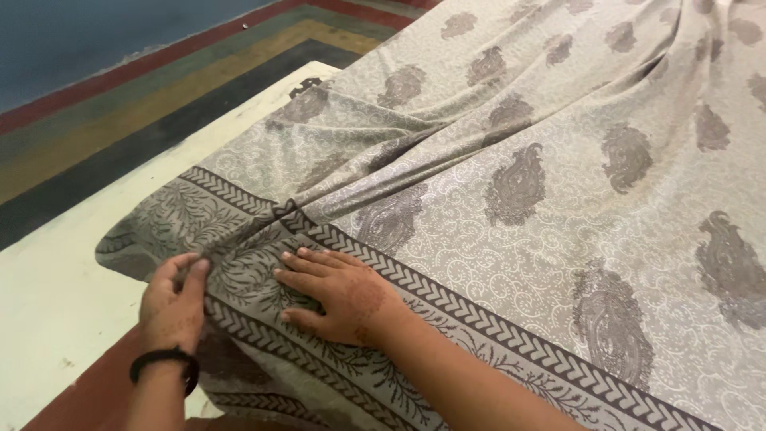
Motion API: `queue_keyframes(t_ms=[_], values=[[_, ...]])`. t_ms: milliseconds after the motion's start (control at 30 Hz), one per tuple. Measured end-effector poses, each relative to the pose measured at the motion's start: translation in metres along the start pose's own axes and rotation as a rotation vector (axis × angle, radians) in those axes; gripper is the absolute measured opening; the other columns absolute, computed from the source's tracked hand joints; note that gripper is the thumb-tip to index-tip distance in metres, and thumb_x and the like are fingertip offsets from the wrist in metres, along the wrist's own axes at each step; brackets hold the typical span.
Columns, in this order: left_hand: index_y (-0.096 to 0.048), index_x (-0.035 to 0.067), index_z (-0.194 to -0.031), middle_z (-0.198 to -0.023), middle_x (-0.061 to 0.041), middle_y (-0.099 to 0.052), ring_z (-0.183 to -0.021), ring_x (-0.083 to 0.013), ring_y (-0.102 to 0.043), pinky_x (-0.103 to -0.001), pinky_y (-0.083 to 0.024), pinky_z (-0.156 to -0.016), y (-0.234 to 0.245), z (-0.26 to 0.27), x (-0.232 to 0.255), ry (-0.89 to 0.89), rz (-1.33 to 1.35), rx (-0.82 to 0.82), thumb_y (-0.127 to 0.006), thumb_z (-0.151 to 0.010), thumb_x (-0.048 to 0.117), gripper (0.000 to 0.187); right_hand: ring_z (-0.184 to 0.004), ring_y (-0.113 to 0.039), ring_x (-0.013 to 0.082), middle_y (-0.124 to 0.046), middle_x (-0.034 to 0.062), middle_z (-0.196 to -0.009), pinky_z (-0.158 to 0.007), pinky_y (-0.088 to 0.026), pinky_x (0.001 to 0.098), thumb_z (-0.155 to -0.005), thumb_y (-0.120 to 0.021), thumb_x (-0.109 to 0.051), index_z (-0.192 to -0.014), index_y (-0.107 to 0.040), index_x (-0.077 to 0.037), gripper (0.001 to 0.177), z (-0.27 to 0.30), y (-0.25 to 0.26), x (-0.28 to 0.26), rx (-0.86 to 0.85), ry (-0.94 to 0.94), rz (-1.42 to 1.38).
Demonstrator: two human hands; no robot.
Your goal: The person folds a large patterned bed sheet on a table. They start by folding the sheet in half lengthwise, then fold the edges inward to create a straight border, and finally fold the sheet into a smaller rectangular shape.
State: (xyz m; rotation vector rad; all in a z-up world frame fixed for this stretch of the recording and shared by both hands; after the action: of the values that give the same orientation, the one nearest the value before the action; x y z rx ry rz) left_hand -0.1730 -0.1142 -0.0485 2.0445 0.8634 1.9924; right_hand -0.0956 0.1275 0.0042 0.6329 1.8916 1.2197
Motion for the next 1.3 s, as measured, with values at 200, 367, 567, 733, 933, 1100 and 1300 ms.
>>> queue_keyframes(t_ms=[200, 367, 567, 733, 933, 1100, 1300], values=[[-0.065, 0.001, -0.126, -0.11, -0.016, -0.072, -0.103, -0.0269, -0.066, -0.044, -0.052, -0.091, -0.007, 0.008, -0.057, 0.289, -0.218, -0.313, -0.063, -0.099, 0.051, 0.057, -0.154, -0.027, 0.0211, -0.035, 0.003, -0.166, -0.125, -0.019, 0.0433, -0.099, -0.045, -0.06, -0.154, -0.044, -0.022, 0.067, -0.003, 0.0, -0.001, -0.026, -0.027, 0.011], [-0.075, 0.001, -0.115, -0.093, -0.009, -0.069, -0.083, -0.0194, -0.058, -0.035, -0.043, -0.076, -0.012, 0.014, -0.087, 0.268, 0.157, -0.271, -0.064, -0.102, 0.037, 0.04, -0.154, -0.026, 0.0206, -0.033, 0.0019, -0.166, -0.125, -0.018, 0.0429, -0.099, -0.043, -0.06, -0.155, -0.042, -0.022, 0.067, -0.002, 0.0, -0.001, -0.037, -0.028, 0.025], [-0.077, 0.003, -0.117, -0.088, -0.011, -0.068, -0.078, -0.0201, -0.054, -0.037, -0.042, -0.072, 0.022, 0.021, -0.047, 0.203, 0.017, 0.03, -0.064, -0.107, 0.034, 0.035, -0.155, -0.022, 0.0185, -0.03, -0.0009, -0.167, -0.125, -0.015, 0.0417, -0.099, -0.04, -0.061, -0.155, -0.04, -0.025, 0.066, -0.002, -0.004, 0.001, -0.1, -0.061, 0.039], [-0.071, 0.004, -0.125, -0.11, -0.005, -0.072, -0.1, -0.0159, -0.064, -0.033, -0.046, -0.091, 0.03, 0.043, -0.045, 0.334, 0.408, 0.044, -0.054, -0.107, 0.044, 0.046, -0.156, -0.018, 0.0191, -0.025, -0.002, -0.169, -0.125, -0.011, 0.0443, -0.104, -0.033, -0.048, -0.159, -0.034, -0.028, 0.058, -0.011, -0.024, 0.008, -0.076, -0.11, 0.114], [-0.061, 0.008, -0.138, -0.119, -0.011, -0.068, -0.092, -0.0206, -0.059, -0.04, -0.047, -0.083, -0.013, 0.037, -0.08, 0.559, -0.005, -0.274, -0.048, -0.105, 0.035, 0.045, -0.154, -0.017, 0.0314, -0.026, 0.0124, -0.165, -0.123, -0.011, 0.051, -0.1, -0.046, -0.043, -0.158, -0.034, -0.018, 0.064, -0.021, -0.036, -0.024, 0.049, -0.202, 0.122], [-0.064, 0.008, -0.129, -0.1, -0.007, -0.071, -0.073, -0.0199, -0.056, -0.039, -0.046, -0.069, -0.031, 0.051, -0.064, 0.598, -0.025, -0.431, -0.054, -0.103, 0.034, 0.039, -0.154, -0.021, 0.0298, -0.03, 0.0149, -0.164, -0.122, -0.015, 0.0515, -0.092, -0.061, -0.048, -0.154, -0.034, -0.007, 0.079, -0.02, -0.016, -0.037, 0.042, -0.133, 0.079], [-0.076, 0.001, -0.103, -0.079, -0.007, -0.072, -0.072, -0.0141, -0.063, -0.031, -0.049, -0.065, -0.007, 0.024, -0.051, 0.044, -0.005, -0.14, -0.064, -0.094, 0.021, 0.025, -0.154, -0.017, 0.0255, -0.026, 0.01, -0.165, -0.123, -0.012, 0.0487, -0.09, -0.064, -0.044, -0.157, -0.028, -0.011, 0.083, -0.021, -0.018, -0.037, -0.015, -0.152, 0.124]])
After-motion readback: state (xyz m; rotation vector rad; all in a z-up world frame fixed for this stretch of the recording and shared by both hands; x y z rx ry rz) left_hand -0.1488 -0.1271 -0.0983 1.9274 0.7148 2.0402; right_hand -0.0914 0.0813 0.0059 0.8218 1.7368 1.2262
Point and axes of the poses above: each hand's wrist, its own z-axis away from the middle knuckle, its own y-axis out of the back of the hand, x = y × z, the point moved 9 cm from there along -z, towards the middle knuckle
